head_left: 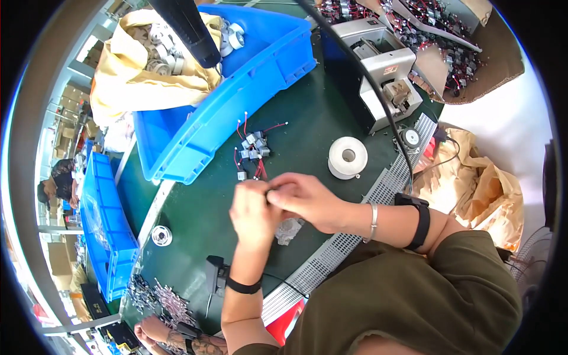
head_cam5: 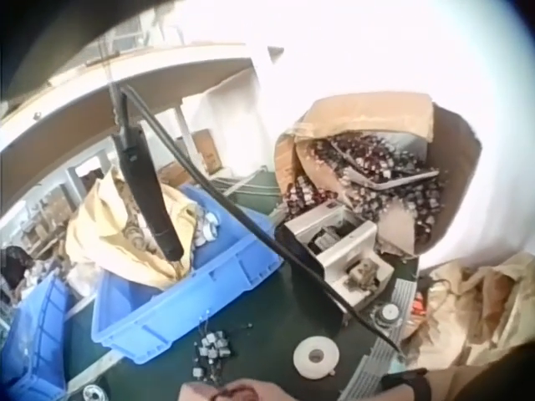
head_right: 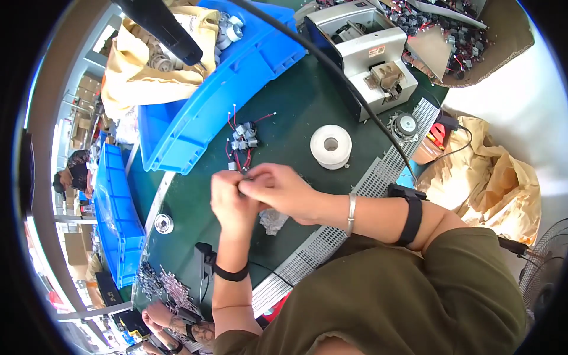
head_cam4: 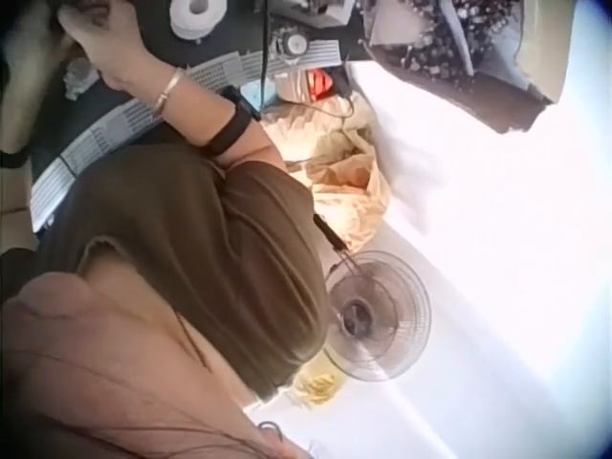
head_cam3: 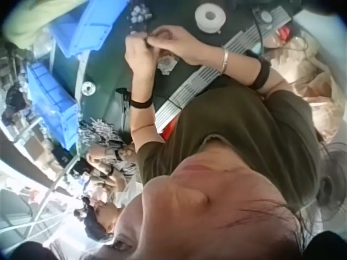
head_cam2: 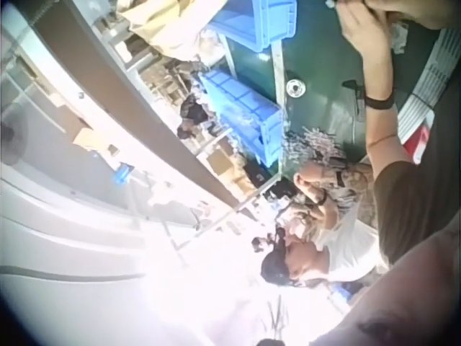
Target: Assembling electronic components into a housing using an electric screwdriver.
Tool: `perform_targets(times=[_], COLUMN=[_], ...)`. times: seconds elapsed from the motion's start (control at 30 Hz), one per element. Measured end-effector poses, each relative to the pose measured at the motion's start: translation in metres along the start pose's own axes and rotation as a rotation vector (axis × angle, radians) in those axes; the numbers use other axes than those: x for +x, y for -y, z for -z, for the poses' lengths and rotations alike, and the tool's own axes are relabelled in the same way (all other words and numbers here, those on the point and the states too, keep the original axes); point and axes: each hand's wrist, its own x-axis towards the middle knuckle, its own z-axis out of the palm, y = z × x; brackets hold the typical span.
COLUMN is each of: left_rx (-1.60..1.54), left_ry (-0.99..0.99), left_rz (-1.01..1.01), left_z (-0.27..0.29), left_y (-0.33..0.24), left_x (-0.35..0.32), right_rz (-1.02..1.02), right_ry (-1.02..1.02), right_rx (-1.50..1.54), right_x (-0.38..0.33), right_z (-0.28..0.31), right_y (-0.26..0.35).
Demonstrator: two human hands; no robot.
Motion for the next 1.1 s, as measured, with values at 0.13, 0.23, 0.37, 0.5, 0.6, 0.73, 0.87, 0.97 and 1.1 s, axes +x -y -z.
perform_targets(times=[0.13,0.23,0.37,0.5,0.6,0.73,0.87,0.97,1.1], left_rx=[-0.316,-0.048,0.275,0.794,0.738,0.798,0.244,-0.379,-0.787], left_ry=[0.387,0.065,-0.183,0.500,0.521,0.684,0.342,0.308,0.472], left_rz=[0.010,0.021,-0.171,0.029,0.209,0.179,0.005,0.266,0.176], left_z=[0.035,0.066,0.038,-0.016,-0.035,-0.033,0.020,0.045,0.019], left_y=[-0.030,0.014,0.133,0.248,0.290,0.286,0.186,0.106,0.030], left_x=[0.036,0.085,0.215,0.285,0.288,0.272,0.263,0.202,0.087], right_rz=[-0.006,0.009,0.179,0.049,0.013,0.024,0.202,0.455,0.537], right_ry=[-0.105,-0.095,0.060,0.096,0.098,0.064,0.123,0.074,-0.137], right_rx=[-0.036,-0.094,-0.369,-0.271,-0.329,-0.371,-0.418,-0.617,-0.401], right_x=[-0.013,-0.027,-0.036,-0.045,-0.046,-0.051,-0.053,-0.059,-0.054], right_z=[0.016,0.028,0.034,0.029,0.043,0.050,0.057,0.071,0.079], right_y=[0.009,0.032,0.045,0.051,0.048,0.057,0.064,0.074,0.080])
